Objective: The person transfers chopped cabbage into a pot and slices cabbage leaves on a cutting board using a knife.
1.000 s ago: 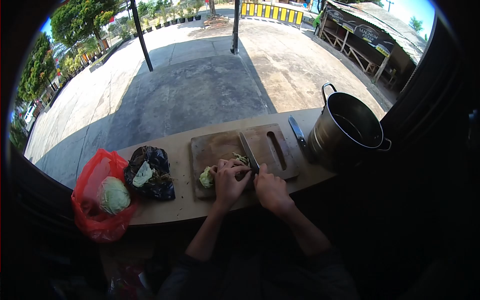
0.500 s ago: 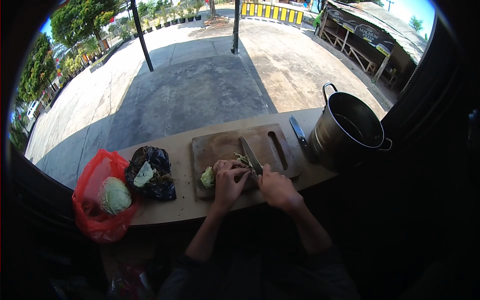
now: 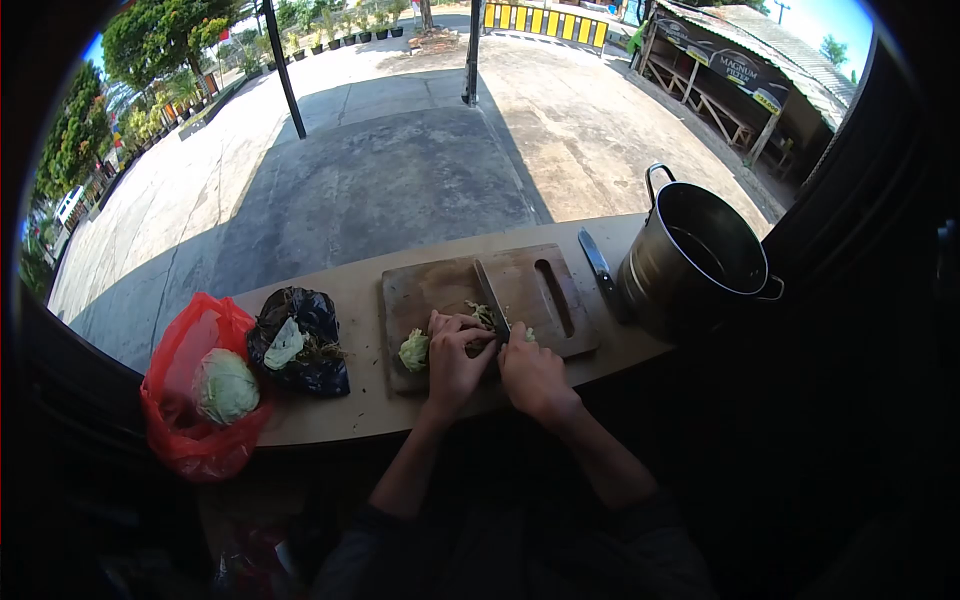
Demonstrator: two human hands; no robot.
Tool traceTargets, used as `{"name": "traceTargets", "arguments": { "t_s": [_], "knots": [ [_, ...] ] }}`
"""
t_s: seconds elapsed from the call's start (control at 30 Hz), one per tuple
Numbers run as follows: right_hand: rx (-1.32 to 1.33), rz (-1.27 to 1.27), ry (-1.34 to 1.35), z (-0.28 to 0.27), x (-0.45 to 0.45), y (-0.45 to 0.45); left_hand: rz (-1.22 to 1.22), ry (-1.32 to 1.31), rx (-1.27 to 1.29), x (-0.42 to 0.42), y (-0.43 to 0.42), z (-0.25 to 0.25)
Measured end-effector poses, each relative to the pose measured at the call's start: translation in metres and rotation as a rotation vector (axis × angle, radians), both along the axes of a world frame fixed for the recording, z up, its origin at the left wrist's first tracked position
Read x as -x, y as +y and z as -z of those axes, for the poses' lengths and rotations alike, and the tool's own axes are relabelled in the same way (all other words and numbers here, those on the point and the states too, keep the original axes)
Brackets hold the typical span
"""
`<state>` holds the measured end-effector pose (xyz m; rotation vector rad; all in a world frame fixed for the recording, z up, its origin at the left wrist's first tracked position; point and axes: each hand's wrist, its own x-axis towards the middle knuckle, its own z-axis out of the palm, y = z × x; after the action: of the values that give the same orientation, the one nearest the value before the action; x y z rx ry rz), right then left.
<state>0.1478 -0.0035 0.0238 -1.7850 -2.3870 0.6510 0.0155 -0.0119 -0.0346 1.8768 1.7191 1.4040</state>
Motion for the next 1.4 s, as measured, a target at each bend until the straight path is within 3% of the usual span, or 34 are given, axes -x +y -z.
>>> {"name": "traceTargets", "arguments": {
  "t_s": [0.7, 0.9, 1.07, 1.4],
  "knots": [
    [-0.062, -0.043, 0.049, -0.001, -0.016, -0.002, -0.074, 0.046, -0.068, -0.004, 0.0, -0.003],
    [-0.035, -0.023, 0.131, -0.005, -0.027, 0.0, 0.115, 0.022, -0.075, 0.007, 0.022, -0.017],
    [-0.01, -0.028, 0.143, -0.007, -0.029, -0.004, 0.212, 0.239, -0.01, 0.014, 0.032, -0.019],
    [-0.034, -0.007, 0.218, -0.007, -0.036, -0.005, 0.265, 0.395, 0.04, 0.012, 0.003, -0.034]
  ]
}}
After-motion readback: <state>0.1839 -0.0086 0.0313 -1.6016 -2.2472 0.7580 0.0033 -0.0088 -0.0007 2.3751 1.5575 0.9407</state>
